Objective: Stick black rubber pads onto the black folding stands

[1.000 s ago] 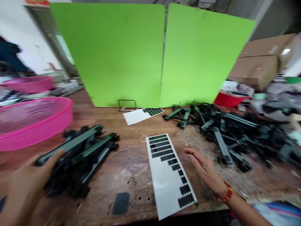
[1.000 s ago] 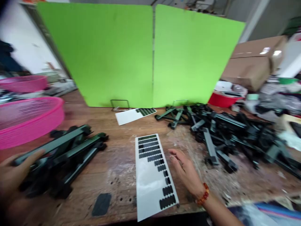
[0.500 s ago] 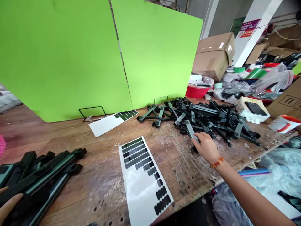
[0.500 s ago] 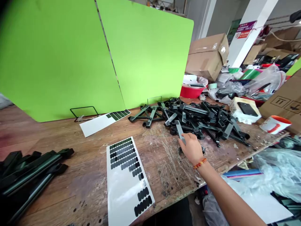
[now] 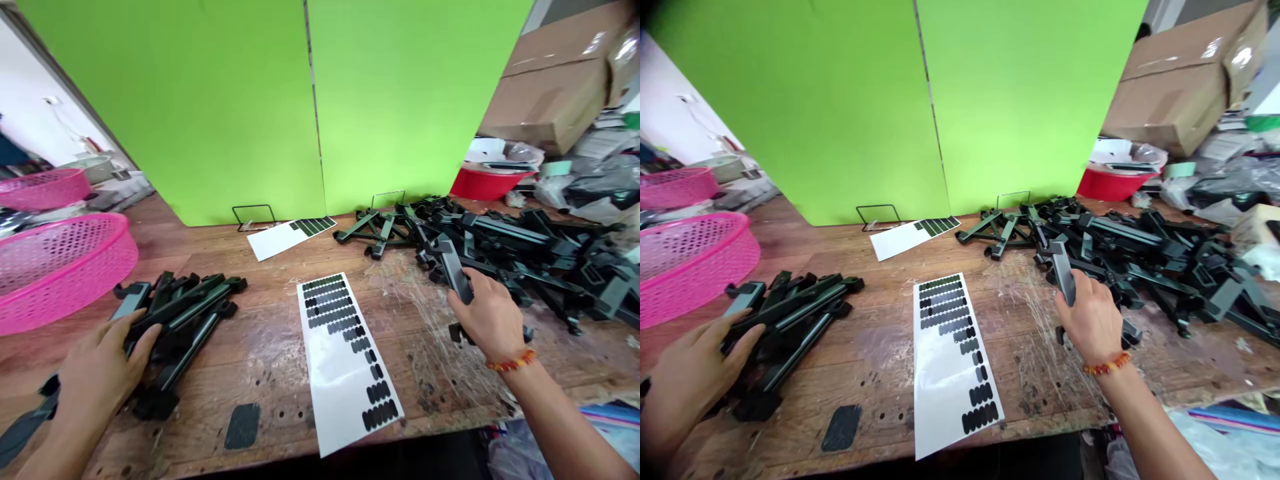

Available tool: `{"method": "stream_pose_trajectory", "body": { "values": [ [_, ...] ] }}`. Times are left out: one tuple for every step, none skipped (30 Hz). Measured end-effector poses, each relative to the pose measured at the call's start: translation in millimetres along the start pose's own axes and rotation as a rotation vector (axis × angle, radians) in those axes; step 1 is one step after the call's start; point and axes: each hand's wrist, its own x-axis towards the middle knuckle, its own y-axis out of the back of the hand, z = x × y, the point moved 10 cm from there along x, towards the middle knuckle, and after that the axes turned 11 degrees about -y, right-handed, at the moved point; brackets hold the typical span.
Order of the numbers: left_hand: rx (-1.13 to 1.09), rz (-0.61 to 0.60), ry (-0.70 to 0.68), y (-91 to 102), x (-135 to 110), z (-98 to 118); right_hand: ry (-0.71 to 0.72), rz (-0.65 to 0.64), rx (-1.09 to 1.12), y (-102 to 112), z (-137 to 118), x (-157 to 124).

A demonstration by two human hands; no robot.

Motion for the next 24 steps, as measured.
{"method": "stream_pose_trajectory", "body": {
  "values": [
    [0.009, 0.015, -0.017, 4.4, -1, 5, 0.051, -0.004, 0.060, 8, -17, -11],
    [-0.002, 0.042, -0.024, 10.7, -2, 13, 0.105, -0.035, 0.130, 14, -36, -23],
    [-0.043, 0.071, -0.018, 17.0, -5, 23, 0.167, -0.103, 0.211, 18, -59, -38],
    [-0.116, 0.092, 0.004, 21.6, -9, 33, 0.224, -0.189, 0.289, 18, -83, -54],
    [-0.224, 0.080, 0.029, 21.0, -14, 46, 0.279, -0.291, 0.341, 16, -107, -72],
    [-0.369, 0.041, 0.061, 15.2, -22, 61, 0.320, -0.363, 0.369, 15, -130, -89],
    [-0.549, -0.017, 0.081, 5.0, -31, 80, 0.357, -0.412, 0.384, 14, -152, -105],
    [-0.758, -0.112, 0.094, -10.0, -41, 102, 0.383, -0.455, 0.389, 11, -171, -121],
    [-0.950, -0.213, 0.106, -25.3, -53, 127, 0.400, -0.490, 0.387, 8, -188, -136],
    [-1.100, -0.299, 0.126, -38.9, -66, 149, 0.416, -0.522, 0.381, 4, -203, -150],
    [-1.240, -0.350, 0.158, -50.0, -78, 168, 0.424, -0.556, 0.376, -1, -215, -162],
    [-1.363, -0.385, 0.192, -59.4, -87, 183, 0.426, -0.591, 0.376, -5, -225, -174],
    [-1.460, -0.392, 0.251, -67.6, -95, 192, 0.428, -0.629, 0.383, -9, -234, -185],
    [-1.538, -0.388, 0.319, -74.8, -101, 198, 0.431, -0.668, 0.398, -12, -240, -194],
    [-1.594, -0.382, 0.391, -81.1, -105, 200, 0.441, -0.710, 0.421, -14, -245, -202],
    [-1.628, -0.374, 0.459, -86.2, -108, 200, 0.459, -0.750, 0.452, -14, -249, -208],
    [-1.648, -0.375, 0.511, -90.0, -110, 199, 0.483, -0.778, 0.493, -13, -251, -212],
    [-1.657, -0.380, 0.544, -92.3, -111, 197, 0.507, -0.787, 0.542, -11, -251, -212],
    [-1.660, -0.383, 0.565, -93.5, -110, 194, 0.523, -0.769, 0.596, -8, -247, -207],
    [-1.655, -0.377, 0.582, -93.8, -109, 190, 0.528, -0.725, 0.644, -5, -240, -199],
    [-1.644, -0.365, 0.598, -93.7, -108, 184, 0.527, -0.661, 0.673, -4, -230, -187],
    [-1.632, -0.350, 0.618, -93.6, -107, 178, 0.524, -0.588, 0.676, -4, -218, -174],
    [-1.621, -0.334, 0.640, -93.5, -106, 173, 0.525, -0.525, 0.645, -7, -205, -163],
    [-1.609, -0.320, 0.661, -93.5, -105, 168, 0.538, -0.479, 0.584, -13, -193, -153]
  ]
}}
